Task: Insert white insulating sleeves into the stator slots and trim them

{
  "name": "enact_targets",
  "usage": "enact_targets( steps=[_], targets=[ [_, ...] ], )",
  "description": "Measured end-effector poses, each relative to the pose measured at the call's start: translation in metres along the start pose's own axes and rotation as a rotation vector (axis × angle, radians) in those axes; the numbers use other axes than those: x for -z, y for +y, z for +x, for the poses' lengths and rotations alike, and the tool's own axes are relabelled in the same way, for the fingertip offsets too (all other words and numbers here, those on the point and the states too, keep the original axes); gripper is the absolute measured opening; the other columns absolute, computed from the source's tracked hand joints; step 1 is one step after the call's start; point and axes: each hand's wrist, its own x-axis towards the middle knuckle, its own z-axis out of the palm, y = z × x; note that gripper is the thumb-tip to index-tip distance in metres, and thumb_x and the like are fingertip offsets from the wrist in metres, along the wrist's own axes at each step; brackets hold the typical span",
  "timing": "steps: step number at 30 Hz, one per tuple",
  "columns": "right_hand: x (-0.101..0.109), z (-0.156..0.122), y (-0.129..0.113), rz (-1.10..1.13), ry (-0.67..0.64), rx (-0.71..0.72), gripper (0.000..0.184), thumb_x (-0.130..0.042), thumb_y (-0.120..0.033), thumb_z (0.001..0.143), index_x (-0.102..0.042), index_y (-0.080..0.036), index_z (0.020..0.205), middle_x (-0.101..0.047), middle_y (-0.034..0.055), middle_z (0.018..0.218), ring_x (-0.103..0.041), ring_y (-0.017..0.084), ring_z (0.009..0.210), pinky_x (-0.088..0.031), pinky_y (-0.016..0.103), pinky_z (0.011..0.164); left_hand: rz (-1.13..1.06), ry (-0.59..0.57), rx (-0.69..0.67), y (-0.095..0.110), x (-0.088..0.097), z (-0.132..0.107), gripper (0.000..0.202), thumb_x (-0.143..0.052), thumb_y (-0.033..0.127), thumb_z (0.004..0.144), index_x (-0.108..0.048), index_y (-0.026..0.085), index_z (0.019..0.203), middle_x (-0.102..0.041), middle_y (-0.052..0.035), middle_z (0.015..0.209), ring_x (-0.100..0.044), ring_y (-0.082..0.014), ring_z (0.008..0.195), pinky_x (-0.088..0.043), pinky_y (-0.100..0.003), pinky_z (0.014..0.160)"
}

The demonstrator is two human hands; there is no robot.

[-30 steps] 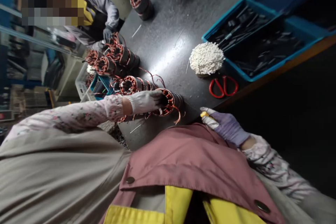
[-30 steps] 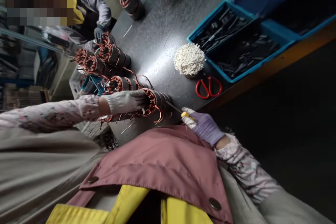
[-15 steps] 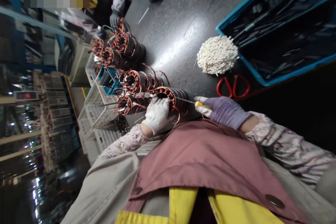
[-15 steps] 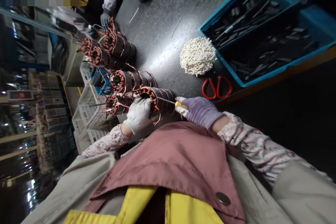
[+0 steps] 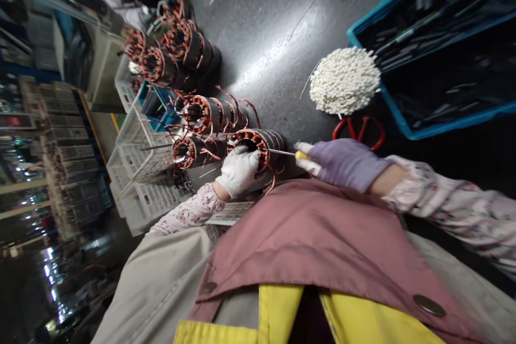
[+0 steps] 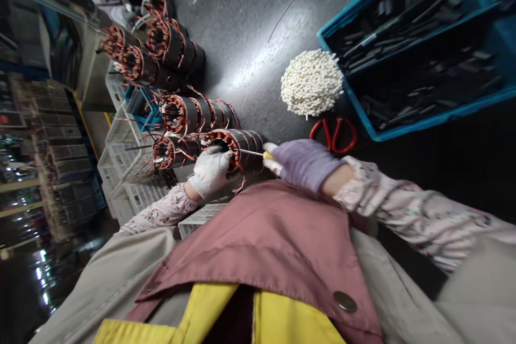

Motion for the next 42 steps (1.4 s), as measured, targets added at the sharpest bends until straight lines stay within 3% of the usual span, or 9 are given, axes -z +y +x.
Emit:
enact_targets(
  steps=[3, 6, 9, 13, 17, 22, 27, 34, 42],
  targets=[
    [-0.007, 0.024, -0.012, 0.186, -0.009, 0.106, 0.038, -0.044, -0.041, 0.093, -0.067, -0.015, 0.109, -0.072, 0.0110, 0.090, -0.065, 0.022, 0.078, -0.041, 0.029, 0.064, 0.005, -0.053, -0.044, -0.006, 0.001, -0.001, 0.031, -0.066, 0.039, 0.080, -0.068, 0.013, 0.098, -0.073, -0.0110, 0.081, -0.070, -0.0243, 0.081, -0.050, -0.039, 0.089],
    [-0.024, 0.041, -0.034, 0.662, -0.052, 0.117, 0.048, -0.043, -0.052, 0.093, -0.066, -0.013, 0.080, -0.067, 0.0062, 0.073, -0.056, 0.013, 0.061, -0.040, 0.024, 0.058, 0.035, -0.124, -0.069, -0.016, 0.007, -0.004, 0.025, -0.068, 0.035, 0.080, -0.069, 0.014, 0.091, -0.073, -0.0130, 0.085, -0.070, -0.0261, 0.084, -0.052, -0.040, 0.085],
    [-0.042, 0.040, -0.051, 0.984, -0.067, 0.056, 0.056, -0.034, -0.058, 0.094, -0.063, -0.014, 0.076, -0.066, 0.0050, 0.068, -0.053, 0.011, 0.052, -0.041, 0.024, 0.053, 0.087, -0.236, -0.154, -0.029, 0.013, -0.006, 0.021, -0.068, 0.032, 0.079, -0.070, 0.014, 0.089, -0.073, -0.0130, 0.085, -0.070, -0.0271, 0.085, -0.051, -0.042, 0.088],
    [-0.062, 0.021, -0.038, 0.780, 0.126, 0.098, 0.036, -0.045, -0.044, 0.092, -0.070, -0.018, 0.089, -0.073, 0.0038, 0.083, -0.064, 0.015, 0.072, -0.047, 0.024, 0.067, 0.111, -0.245, -0.223, -0.044, 0.017, -0.006, 0.026, -0.064, 0.035, 0.080, -0.071, 0.014, 0.094, -0.074, -0.0133, 0.092, -0.070, -0.0277, 0.089, -0.050, -0.042, 0.091],
    [-0.100, 0.004, -0.016, 0.665, 0.286, -0.098, 0.035, -0.048, -0.042, 0.090, -0.073, -0.023, 0.105, -0.075, 0.0013, 0.097, -0.069, 0.020, 0.091, -0.051, 0.026, 0.079, 0.116, -0.170, -0.231, -0.052, 0.017, -0.004, 0.037, -0.060, 0.040, 0.080, -0.068, 0.015, 0.107, -0.074, -0.0116, 0.091, -0.070, -0.0275, 0.092, -0.050, -0.041, 0.090],
    [-0.140, 0.008, -0.039, 0.628, 0.327, -0.231, 0.042, -0.046, -0.044, 0.092, -0.069, -0.023, 0.119, -0.073, 0.0048, 0.111, -0.069, 0.023, 0.103, -0.052, 0.030, 0.089, 0.237, -0.126, -0.181, -0.058, 0.017, -0.003, 0.043, -0.060, 0.047, 0.077, -0.066, 0.016, 0.106, -0.074, -0.0103, 0.084, -0.070, -0.0281, 0.086, -0.050, -0.039, 0.087],
    [-0.134, 0.018, -0.059, 0.639, 0.371, -0.312, 0.047, -0.043, -0.045, 0.094, -0.062, -0.024, 0.131, -0.069, 0.0070, 0.122, -0.066, 0.026, 0.110, -0.050, 0.035, 0.093, 0.319, -0.076, -0.151, -0.060, 0.017, 0.000, 0.045, -0.061, 0.050, 0.076, -0.066, 0.015, 0.105, -0.073, -0.0103, 0.080, -0.070, -0.0290, 0.083, -0.050, -0.039, 0.084],
    [-0.115, 0.017, -0.055, 0.505, 0.317, -0.319, 0.047, -0.039, -0.049, 0.095, -0.066, -0.021, 0.121, -0.072, 0.0110, 0.109, -0.068, 0.025, 0.099, -0.048, 0.032, 0.081, 0.347, -0.013, -0.161, -0.057, 0.019, 0.003, 0.040, -0.062, 0.051, 0.076, -0.066, 0.017, 0.096, -0.072, -0.0102, 0.077, -0.069, -0.0280, 0.078, -0.051, -0.039, 0.080],
    [-0.114, 0.014, -0.053, 0.504, 0.274, -0.292, 0.046, -0.038, -0.048, 0.096, -0.066, -0.020, 0.120, -0.072, 0.0117, 0.107, -0.069, 0.027, 0.097, -0.047, 0.034, 0.078, 0.324, 0.015, -0.184, -0.059, 0.015, -0.002, 0.036, -0.059, 0.048, 0.077, -0.065, 0.018, 0.096, -0.072, -0.0078, 0.073, -0.069, -0.0259, 0.075, -0.050, -0.037, 0.076]
  ],
)
